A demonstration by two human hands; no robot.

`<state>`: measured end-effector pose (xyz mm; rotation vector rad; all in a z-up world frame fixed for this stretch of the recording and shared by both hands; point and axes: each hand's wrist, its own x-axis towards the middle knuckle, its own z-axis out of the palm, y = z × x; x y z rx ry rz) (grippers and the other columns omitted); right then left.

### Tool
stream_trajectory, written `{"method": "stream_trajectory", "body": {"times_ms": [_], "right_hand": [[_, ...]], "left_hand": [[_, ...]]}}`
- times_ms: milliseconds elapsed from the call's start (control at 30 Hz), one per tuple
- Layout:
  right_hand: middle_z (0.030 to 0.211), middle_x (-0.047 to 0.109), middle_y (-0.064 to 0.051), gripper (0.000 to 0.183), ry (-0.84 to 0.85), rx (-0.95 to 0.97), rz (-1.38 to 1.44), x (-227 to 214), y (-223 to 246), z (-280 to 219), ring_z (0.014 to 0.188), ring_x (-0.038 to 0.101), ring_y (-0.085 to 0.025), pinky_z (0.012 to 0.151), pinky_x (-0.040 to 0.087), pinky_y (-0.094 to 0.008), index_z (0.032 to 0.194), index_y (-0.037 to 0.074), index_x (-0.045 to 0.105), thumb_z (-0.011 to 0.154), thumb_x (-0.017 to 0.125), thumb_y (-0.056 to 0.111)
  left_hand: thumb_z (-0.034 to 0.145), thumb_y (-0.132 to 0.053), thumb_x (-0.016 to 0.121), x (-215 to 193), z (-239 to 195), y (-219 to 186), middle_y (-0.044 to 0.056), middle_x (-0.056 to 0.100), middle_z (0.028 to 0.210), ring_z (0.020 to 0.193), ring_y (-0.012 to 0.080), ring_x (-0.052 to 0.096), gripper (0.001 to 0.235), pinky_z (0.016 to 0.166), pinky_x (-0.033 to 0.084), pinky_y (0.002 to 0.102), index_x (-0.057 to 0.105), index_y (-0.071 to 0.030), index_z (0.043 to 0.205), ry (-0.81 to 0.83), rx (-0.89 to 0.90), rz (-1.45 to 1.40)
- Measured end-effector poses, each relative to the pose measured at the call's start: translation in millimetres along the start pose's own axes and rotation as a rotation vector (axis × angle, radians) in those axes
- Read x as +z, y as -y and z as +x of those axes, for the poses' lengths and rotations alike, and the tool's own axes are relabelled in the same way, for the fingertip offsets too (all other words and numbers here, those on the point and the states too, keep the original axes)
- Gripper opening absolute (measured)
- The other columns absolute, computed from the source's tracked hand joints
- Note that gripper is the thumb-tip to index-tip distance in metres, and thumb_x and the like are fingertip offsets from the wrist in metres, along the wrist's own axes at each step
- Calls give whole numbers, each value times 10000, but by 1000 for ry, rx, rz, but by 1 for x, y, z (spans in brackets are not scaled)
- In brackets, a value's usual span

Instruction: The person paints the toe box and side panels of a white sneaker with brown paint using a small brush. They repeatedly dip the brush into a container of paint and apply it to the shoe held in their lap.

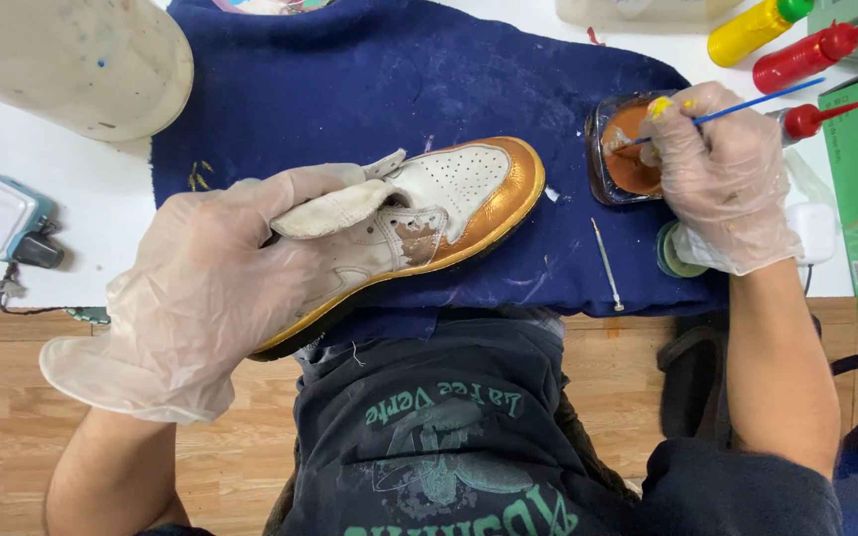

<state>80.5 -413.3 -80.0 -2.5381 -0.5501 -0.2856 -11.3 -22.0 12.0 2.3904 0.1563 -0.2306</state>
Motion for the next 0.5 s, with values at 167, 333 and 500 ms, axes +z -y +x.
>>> {"method": "stream_trajectory", "body": {"times_ms": [167, 333, 500], "right_hand": [[888, 735, -136, 377, -34, -66, -85, 1, -13, -1, 791, 712, -296, 700, 507, -389, 1131, -65, 680, 1306, 558, 246], [875, 729, -140, 332, -52, -47, -54, 0, -12, -1, 796, 723, -281, 699, 502, -373, 1117, -61, 645, 1318, 597, 199], [854, 709, -145, 350, -3, -66, 0, -2, 4, 1, 767, 698, -266, 698, 510, -368, 1107, -77, 637, 1300, 525, 192]], "left_hand": [[843, -451, 780, -1, 3, 4, -134, 811, 1084, 860, 78, 721, 369, 725, 518, 288, 769, -367, 1202, 14, 27, -36], [782, -540, 792, -3, 2, -5, -191, 803, 1094, 890, 51, 711, 406, 773, 494, 297, 764, -448, 1177, 19, -68, -20], [822, -499, 773, -1, 3, 2, -169, 802, 1102, 868, 88, 716, 363, 729, 501, 327, 760, -428, 1178, 4, -9, 6]]}}
